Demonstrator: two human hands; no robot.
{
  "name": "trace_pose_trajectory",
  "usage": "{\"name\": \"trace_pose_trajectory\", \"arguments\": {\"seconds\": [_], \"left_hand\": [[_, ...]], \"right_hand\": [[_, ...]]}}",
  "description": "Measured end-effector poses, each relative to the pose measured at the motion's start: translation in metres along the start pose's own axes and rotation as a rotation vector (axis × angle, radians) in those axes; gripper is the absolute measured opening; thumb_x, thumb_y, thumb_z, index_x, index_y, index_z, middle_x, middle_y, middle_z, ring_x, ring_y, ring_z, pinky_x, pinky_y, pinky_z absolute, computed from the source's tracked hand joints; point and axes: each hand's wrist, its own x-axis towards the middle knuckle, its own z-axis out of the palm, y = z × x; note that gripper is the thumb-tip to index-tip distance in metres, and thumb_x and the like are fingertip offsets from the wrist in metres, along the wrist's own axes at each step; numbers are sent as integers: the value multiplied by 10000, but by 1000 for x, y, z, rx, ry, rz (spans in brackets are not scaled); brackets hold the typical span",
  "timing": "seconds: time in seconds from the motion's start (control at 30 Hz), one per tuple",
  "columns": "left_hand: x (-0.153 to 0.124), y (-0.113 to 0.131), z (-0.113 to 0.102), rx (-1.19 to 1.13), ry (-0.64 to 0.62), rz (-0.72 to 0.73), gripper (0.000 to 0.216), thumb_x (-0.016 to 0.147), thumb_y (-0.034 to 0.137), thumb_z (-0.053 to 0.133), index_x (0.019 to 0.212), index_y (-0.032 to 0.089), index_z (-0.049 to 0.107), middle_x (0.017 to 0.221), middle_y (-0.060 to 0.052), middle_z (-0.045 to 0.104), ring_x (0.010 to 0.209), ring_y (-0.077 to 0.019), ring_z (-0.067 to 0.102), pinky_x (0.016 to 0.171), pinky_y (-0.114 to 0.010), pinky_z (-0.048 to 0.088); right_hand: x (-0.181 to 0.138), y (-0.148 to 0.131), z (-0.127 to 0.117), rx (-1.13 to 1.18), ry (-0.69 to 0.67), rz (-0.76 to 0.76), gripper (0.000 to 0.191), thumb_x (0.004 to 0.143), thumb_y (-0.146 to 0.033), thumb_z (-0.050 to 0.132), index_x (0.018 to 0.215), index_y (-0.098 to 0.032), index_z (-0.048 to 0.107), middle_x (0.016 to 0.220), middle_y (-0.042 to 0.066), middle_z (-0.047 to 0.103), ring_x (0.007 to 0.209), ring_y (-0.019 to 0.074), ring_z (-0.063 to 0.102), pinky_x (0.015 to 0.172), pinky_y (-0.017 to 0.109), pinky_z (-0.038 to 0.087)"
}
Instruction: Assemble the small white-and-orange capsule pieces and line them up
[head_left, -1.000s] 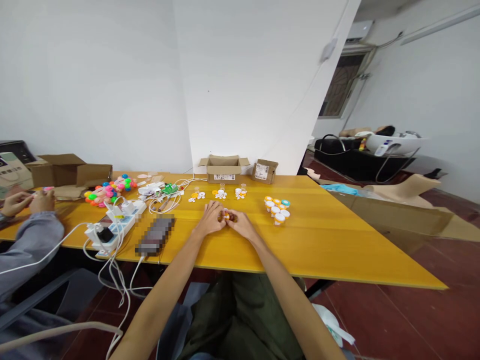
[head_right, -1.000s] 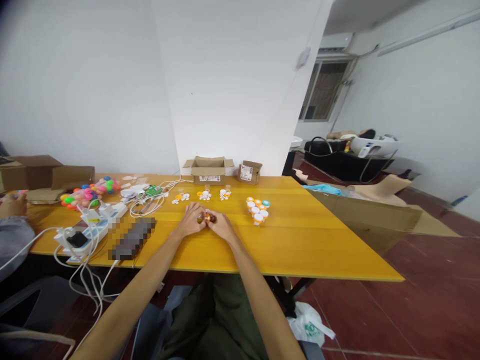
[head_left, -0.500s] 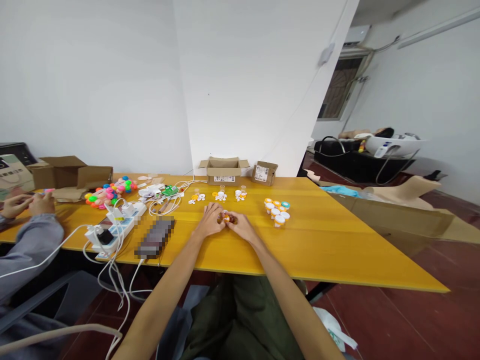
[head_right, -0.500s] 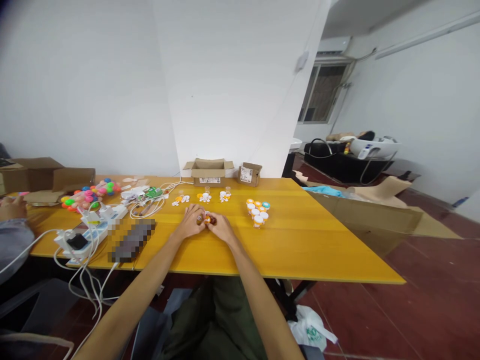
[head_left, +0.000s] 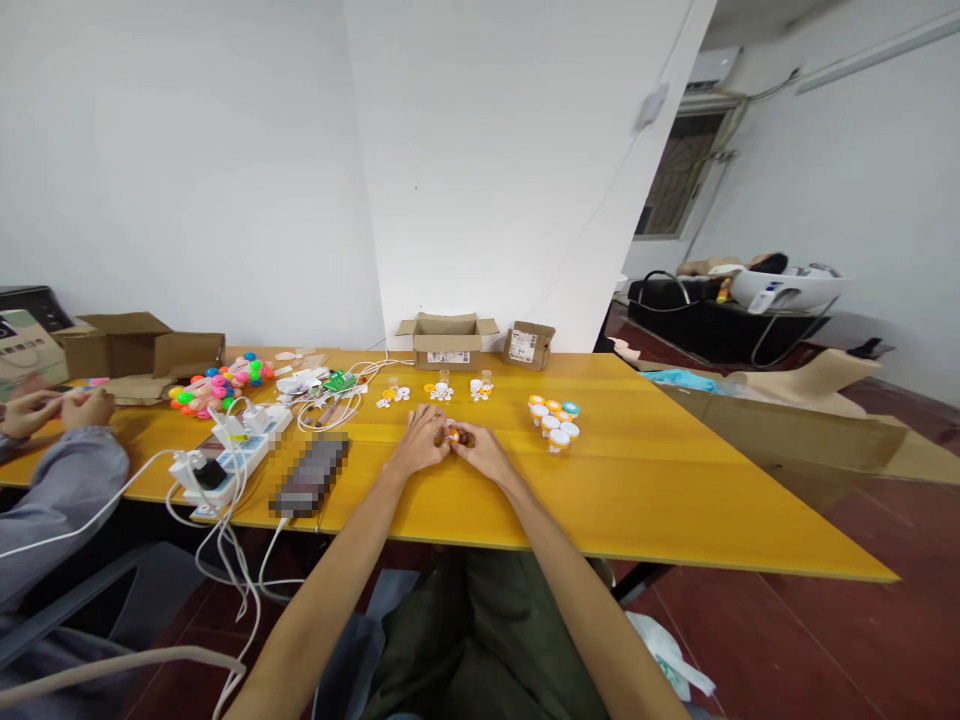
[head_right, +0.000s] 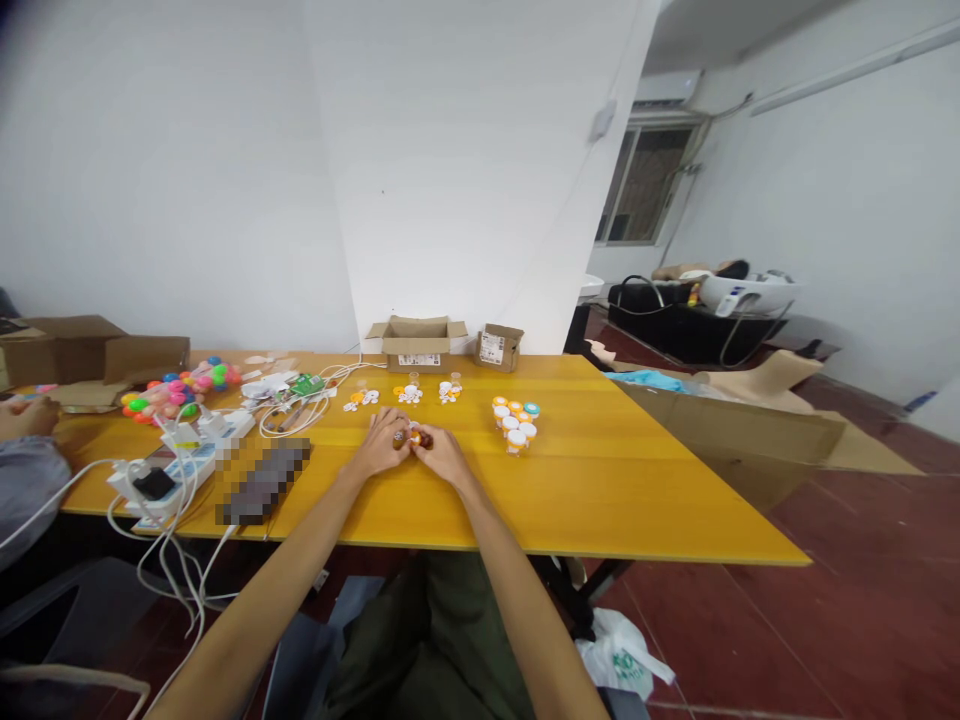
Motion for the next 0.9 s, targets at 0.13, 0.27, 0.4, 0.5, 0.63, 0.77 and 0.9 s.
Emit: {"name": "trace_pose_trajectory", "arguments": {"seconds": [0.13,0.27,0.4,0.5,0.63,0.77,0.9], "left_hand": [[1,0,0,-2,14,-1,101,779,126,573,777,225,596,1035,-59,620,1052,-250,506,911,-417,404],[0,-2,0,10,29,-21,123,792,117,550,788,228,604,1011,-62,621,1049,-255,503,907,-420,402],[-2,-4,0,36,26,-40,136,766,99,559,766,227,604,1019,-64,609,1055,-261,493,912,-423,396],[-2,-6,0,48,15,-45,133,758,98,565,760,225,606,1027,-67,601,1058,-265,489,915,-428,395],[-2,-6,1,57,5,-40,127,770,107,566,772,222,619,1038,-75,595,1067,-269,486,920,-433,396],[-2,-7,2,59,3,-29,128,780,115,566,786,221,637,1059,-80,593,1073,-272,476,929,-441,395],[-3,-9,3,49,0,-27,145,805,135,556,815,228,666,1063,-82,593,1076,-274,473,937,-449,395]], "right_hand": [[1,1,-1,14,-7,3,277,703,-146,614,940,-213,740,767,-7,727,688,168,630,716,297,532],[2,2,-2,29,41,20,284,723,-168,613,975,-223,731,819,2,746,724,178,659,744,312,547],[3,5,-4,54,101,42,263,734,-208,622,978,-224,719,869,18,760,761,187,681,765,326,562],[4,8,-5,70,120,51,280,726,-211,627,994,-221,709,884,21,763,769,187,688,775,330,569],[4,9,-4,75,124,70,288,723,-192,619,998,-216,699,880,21,761,772,186,692,784,333,567],[4,9,-3,76,126,73,278,731,-190,621,997,-215,696,880,26,759,778,186,693,793,336,564],[5,11,-2,82,119,65,273,734,-190,619,994,-216,697,883,25,760,781,189,694,797,340,567]]}}
